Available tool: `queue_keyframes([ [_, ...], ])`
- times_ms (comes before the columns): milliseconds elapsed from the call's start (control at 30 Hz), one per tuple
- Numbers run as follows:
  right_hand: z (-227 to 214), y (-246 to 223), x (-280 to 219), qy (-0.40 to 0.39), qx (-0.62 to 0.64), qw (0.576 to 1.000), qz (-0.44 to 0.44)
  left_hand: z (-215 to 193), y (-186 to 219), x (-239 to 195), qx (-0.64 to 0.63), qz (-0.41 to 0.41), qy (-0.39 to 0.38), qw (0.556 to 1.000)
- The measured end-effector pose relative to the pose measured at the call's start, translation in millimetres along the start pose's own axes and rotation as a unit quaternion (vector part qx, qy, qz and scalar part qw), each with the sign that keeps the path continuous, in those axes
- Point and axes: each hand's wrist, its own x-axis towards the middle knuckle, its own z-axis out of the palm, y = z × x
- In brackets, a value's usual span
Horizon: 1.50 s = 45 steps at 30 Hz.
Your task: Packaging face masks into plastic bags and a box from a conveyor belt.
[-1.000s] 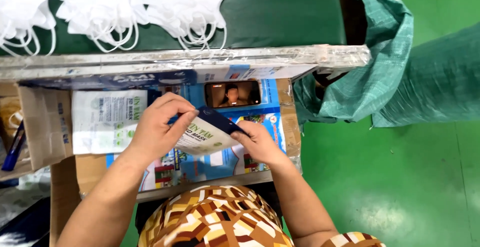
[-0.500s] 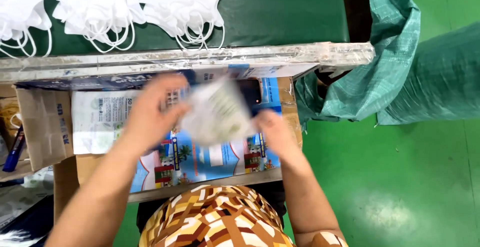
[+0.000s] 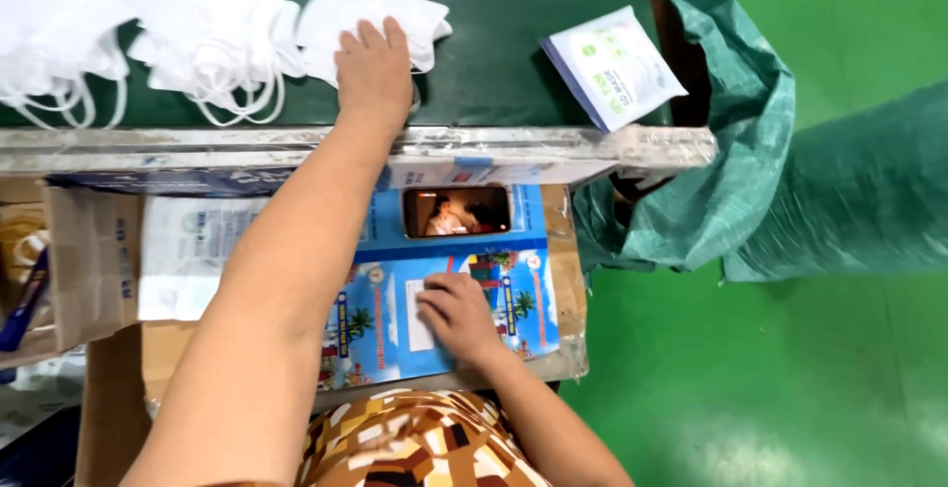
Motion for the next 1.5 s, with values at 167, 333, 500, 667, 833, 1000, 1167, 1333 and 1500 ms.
queue_keyframes([
  [167, -11.6, 38.1, -6.1, -0.014, 0.271, 0.949, 0.158, -124.1, -52.1, -36.0, -0.370, 0.036, -0.122, 0.920],
  [333, -61.4, -37.2, 60.7, 0.034, 0.478, 0.846, 0.233, -146.7, -85.0, -170.0, -0.712, -0.149, -0.310, 0.612],
  [500, -19.6, -52.5, 56.5, -0.047, 0.535, 0.797, 0.275, -114.0, -91.4, -276.1, -0.763, -0.082, -0.316, 0.558],
  [667, 2.1, -52.5, 31.0, -0.049, 0.155, 0.980, 0.114, -150.7, -112.6, -282.4, -0.572, 0.075, -0.059, 0.815],
  [833, 44.7, -30.9, 21.9, -0.014, 0.187, 0.982, 0.018, -114.0, -98.6, -283.6, -0.316, 0.177, -0.210, 0.908],
  [1000, 53.4, 1.7, -0.7, -0.010, 0.112, 0.993, -0.040, -141.0, -93.9, -274.1, -0.279, 0.162, -0.155, 0.934],
  [1167, 28.9, -33.9, 32.6, -0.062, 0.207, 0.976, 0.016, -130.5, -89.5, -272.4, -0.255, 0.148, -0.183, 0.938],
  [1333, 46.9, -12.7, 10.3, -0.100, 0.238, 0.961, 0.100, -123.9, -82.1, -283.1, -0.312, 0.152, -0.173, 0.922],
  [1500, 32.8, -19.8, 34.4, -0.110, 0.282, 0.948, 0.103, -98.0, -95.1, -277.7, -0.255, 0.082, -0.205, 0.941],
])
